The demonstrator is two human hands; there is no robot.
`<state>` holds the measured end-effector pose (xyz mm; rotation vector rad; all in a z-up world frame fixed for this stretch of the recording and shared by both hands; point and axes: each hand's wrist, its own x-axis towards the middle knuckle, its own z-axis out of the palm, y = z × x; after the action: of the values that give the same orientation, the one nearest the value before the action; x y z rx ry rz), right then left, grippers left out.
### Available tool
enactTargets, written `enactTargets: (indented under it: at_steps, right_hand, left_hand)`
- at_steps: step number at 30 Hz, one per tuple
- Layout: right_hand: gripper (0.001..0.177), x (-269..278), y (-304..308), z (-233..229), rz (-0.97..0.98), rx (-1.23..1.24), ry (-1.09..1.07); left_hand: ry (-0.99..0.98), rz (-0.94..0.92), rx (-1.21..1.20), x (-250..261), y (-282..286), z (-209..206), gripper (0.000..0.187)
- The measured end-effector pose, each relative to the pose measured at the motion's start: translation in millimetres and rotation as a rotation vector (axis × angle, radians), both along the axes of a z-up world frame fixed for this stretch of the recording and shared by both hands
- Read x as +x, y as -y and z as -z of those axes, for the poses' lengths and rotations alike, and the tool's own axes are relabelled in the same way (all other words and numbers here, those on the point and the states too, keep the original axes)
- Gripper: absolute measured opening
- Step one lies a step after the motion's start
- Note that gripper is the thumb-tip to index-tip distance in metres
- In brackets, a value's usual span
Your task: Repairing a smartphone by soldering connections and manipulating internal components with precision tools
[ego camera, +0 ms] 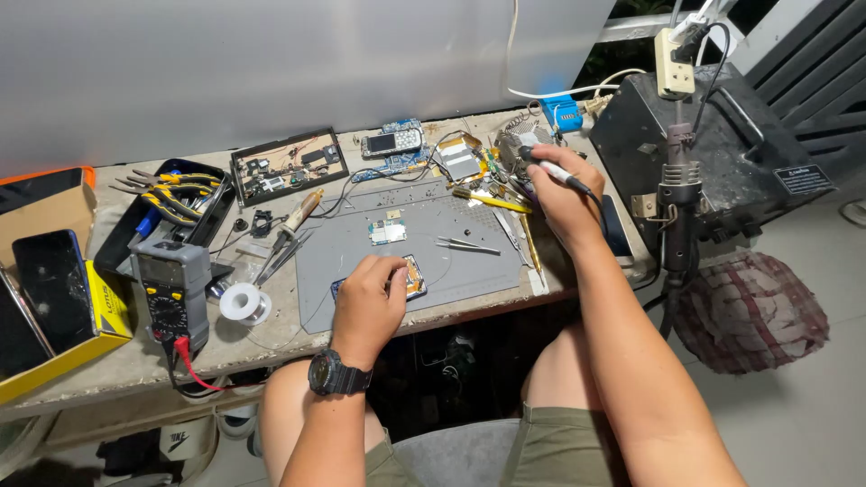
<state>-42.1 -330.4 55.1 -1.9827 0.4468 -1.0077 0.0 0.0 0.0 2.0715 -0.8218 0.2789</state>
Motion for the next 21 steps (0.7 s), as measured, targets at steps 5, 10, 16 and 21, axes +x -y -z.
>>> enactTargets:
  at_steps: [5,10,16,21]
  right_hand:
    - [0.023,-6.8,4.6,-1.4,-0.047,0.048,-0.094]
    - [0.027,-2.4,11.5,1.6,-0.092,0.009,-0.103]
    - [0.028,-9.3,12.9,1.5,-0.102,0.007,-0.136]
    - [0.031,-1.1,12.8,2.8,-0.11,0.001,-0.128]
  left_hand:
    - [-0.006,-0.001,-0.005,1.1,-0.5,0.6,0.013]
    - [-0.021,-0.003,-0.007,0.9,0.1,-0.1,0.014]
    - [-0.013,-0.004,0.005,2.6,-1.2,1.7,0.014]
    - [-0.009,-0.004,0.008,1.6,0.4,1.1,0.013]
